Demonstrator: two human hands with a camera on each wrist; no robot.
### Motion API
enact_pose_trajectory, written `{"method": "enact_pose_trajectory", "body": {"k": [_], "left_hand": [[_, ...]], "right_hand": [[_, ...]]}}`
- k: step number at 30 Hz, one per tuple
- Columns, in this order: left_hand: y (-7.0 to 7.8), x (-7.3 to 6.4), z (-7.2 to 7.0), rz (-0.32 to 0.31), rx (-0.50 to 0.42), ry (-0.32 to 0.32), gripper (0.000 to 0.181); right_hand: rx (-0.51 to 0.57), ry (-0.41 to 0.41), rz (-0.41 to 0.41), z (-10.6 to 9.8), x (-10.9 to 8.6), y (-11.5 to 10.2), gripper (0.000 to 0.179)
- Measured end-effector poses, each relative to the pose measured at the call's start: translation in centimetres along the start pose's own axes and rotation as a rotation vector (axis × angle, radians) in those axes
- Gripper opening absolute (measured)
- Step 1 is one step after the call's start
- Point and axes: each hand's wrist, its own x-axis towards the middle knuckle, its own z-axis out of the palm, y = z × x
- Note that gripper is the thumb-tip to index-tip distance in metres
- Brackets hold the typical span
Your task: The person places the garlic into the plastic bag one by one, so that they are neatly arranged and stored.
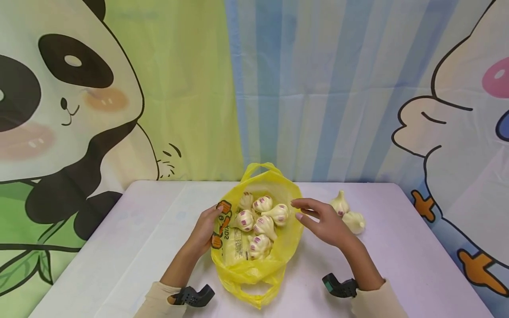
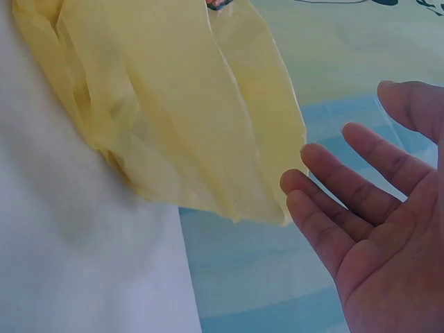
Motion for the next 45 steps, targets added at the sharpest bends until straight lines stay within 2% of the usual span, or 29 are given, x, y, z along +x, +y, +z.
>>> {"method": "enact_pose_trajectory", "body": {"k": [12, 19, 26, 31, 35, 38, 45], "left_hand": [[-0.2, 0.0, 0.0, -0.019, 0.015, 0.012, 0.049], [-0.3, 0.2, 0.1, -0.014, 0.026, 0.017, 0.05], [-0.2, -0.1, 0.1, -0.014, 0.039, 0.032, 0.05], [-0.2, 0.0, 0.1, -0.009, 0.029, 0.024, 0.05], [-0.2, 0.0, 0.2, -0.008, 0.016, 0.019, 0.049], [-0.1, 0.1, 0.2, -0.006, 0.024, 0.03, 0.049], [0.0, 0.2, 0.1, -0.017, 0.041, 0.04, 0.049]], "right_hand": [[-0.001, 0.136, -0.016, -3.0, -2.5, 0.7, 0.031], [-0.092, 0.242, 0.054, -4.2, -4.3, 1.5, 0.028], [-0.129, 0.286, 0.108, -5.0, -5.3, 3.2, 0.033], [-0.112, 0.406, 0.142, -5.8, -6.2, 5.0, 0.037], [-0.109, 0.496, 0.204, -6.3, -7.0, 6.5, 0.04], [-0.117, 0.519, 0.259, -6.6, -7.3, 7.4, 0.043], [-0.177, 0.468, 0.454, -6.4, -8.0, 9.0, 0.065]]}}
